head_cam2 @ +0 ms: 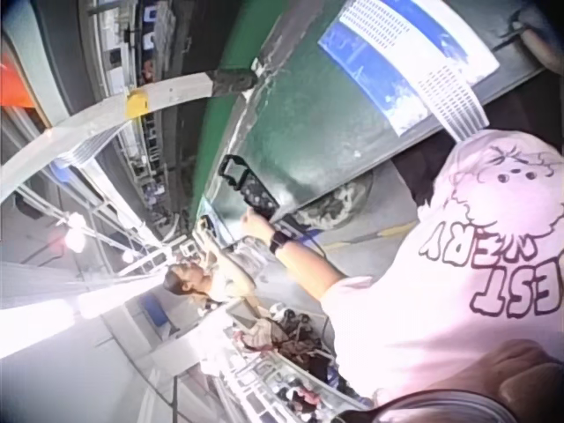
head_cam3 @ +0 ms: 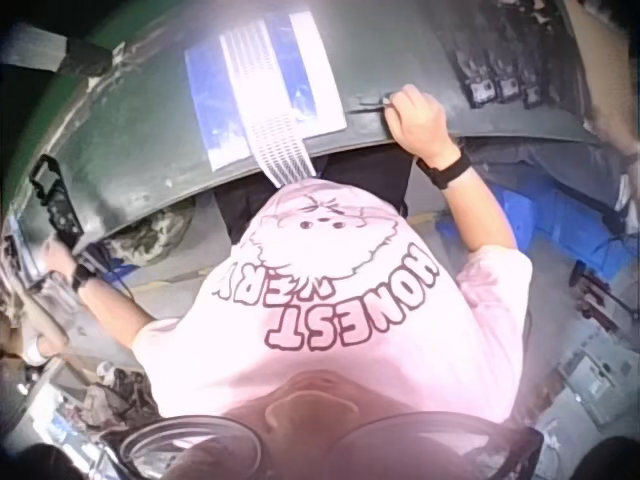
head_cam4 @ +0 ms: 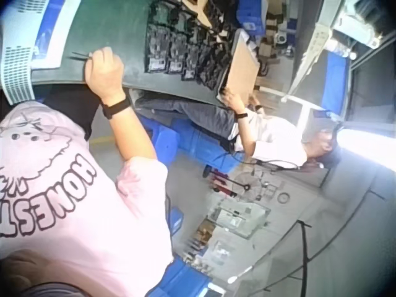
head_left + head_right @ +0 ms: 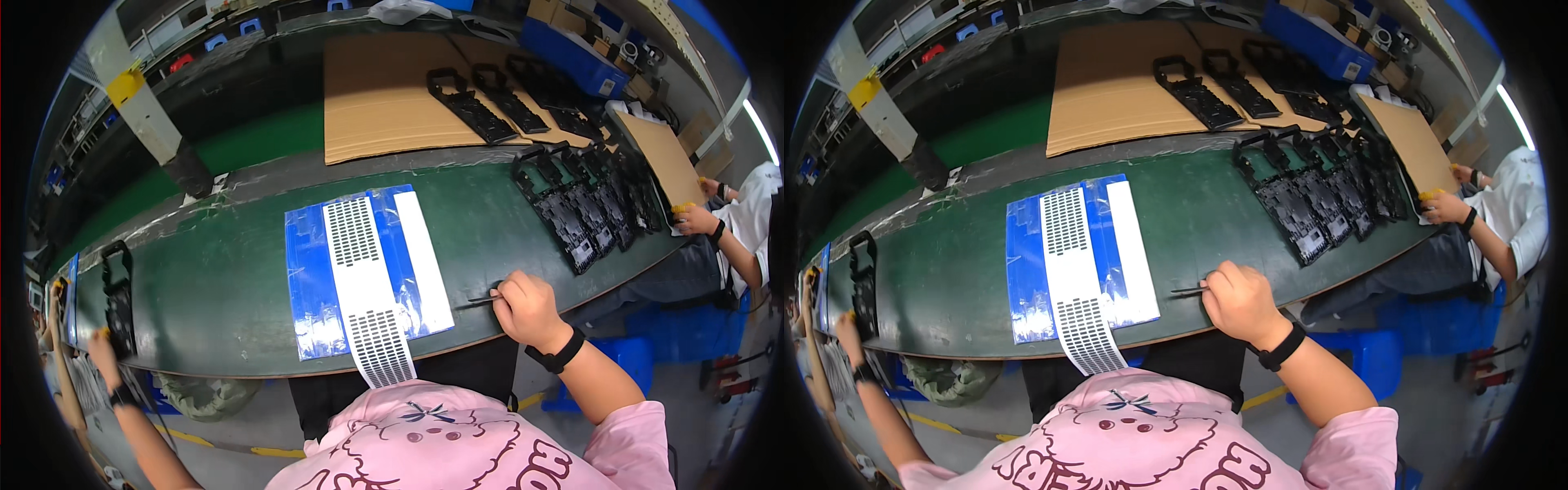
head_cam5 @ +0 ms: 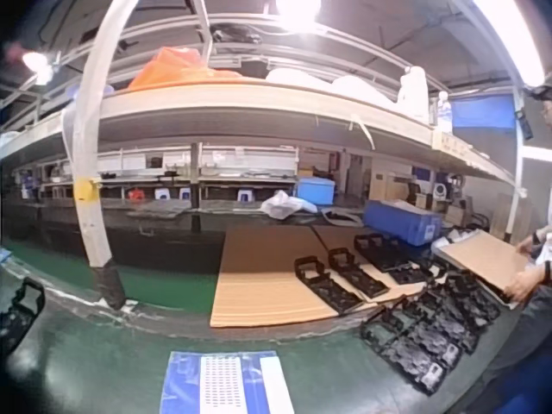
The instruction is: Assemble small electronic components into a plastic chassis using tweezers and a marking pen on an industrial assembly line.
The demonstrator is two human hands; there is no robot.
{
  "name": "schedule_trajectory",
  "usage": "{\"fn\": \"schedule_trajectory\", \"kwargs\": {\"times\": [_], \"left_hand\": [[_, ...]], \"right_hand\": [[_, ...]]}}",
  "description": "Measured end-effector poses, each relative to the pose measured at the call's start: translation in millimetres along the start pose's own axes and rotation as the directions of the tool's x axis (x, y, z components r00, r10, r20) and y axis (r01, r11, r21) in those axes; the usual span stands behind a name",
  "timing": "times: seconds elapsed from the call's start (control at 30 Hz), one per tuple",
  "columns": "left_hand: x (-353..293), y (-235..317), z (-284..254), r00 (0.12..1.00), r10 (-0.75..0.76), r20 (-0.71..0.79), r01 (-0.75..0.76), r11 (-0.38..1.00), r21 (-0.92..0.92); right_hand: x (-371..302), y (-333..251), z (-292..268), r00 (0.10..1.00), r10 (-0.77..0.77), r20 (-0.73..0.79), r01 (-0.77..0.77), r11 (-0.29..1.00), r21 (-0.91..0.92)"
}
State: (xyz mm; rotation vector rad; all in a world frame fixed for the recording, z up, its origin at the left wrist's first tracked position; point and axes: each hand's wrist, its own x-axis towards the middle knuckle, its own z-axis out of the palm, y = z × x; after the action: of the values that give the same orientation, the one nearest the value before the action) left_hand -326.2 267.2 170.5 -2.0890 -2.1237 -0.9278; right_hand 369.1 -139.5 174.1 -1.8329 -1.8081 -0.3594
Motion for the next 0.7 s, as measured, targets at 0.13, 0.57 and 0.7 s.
{"fn": "schedule_trajectory", "kwargs": {"times": [0.13,0.57,0.7], "left_hand": [[107.0,-31.4,50.6,0.994,0.032,-0.107,-0.009,0.978,0.208],[-103.5,330.6,18.3,0.735,0.671,-0.098,-0.662,0.681,-0.313],[-161.8,469.0,15.5,0.441,0.891,0.106,-0.694,0.413,-0.59]], "right_hand": [[-6.1,5.0,-2.6,1.0,-0.017,0.012,0.017,1.0,-0.011],[20.4,-87.1,-118.5,0.969,-0.2,-0.146,0.187,0.202,0.961],[23.5,-96.5,-103.4,0.816,-0.171,-0.552,0.56,-0.004,0.828]]}}
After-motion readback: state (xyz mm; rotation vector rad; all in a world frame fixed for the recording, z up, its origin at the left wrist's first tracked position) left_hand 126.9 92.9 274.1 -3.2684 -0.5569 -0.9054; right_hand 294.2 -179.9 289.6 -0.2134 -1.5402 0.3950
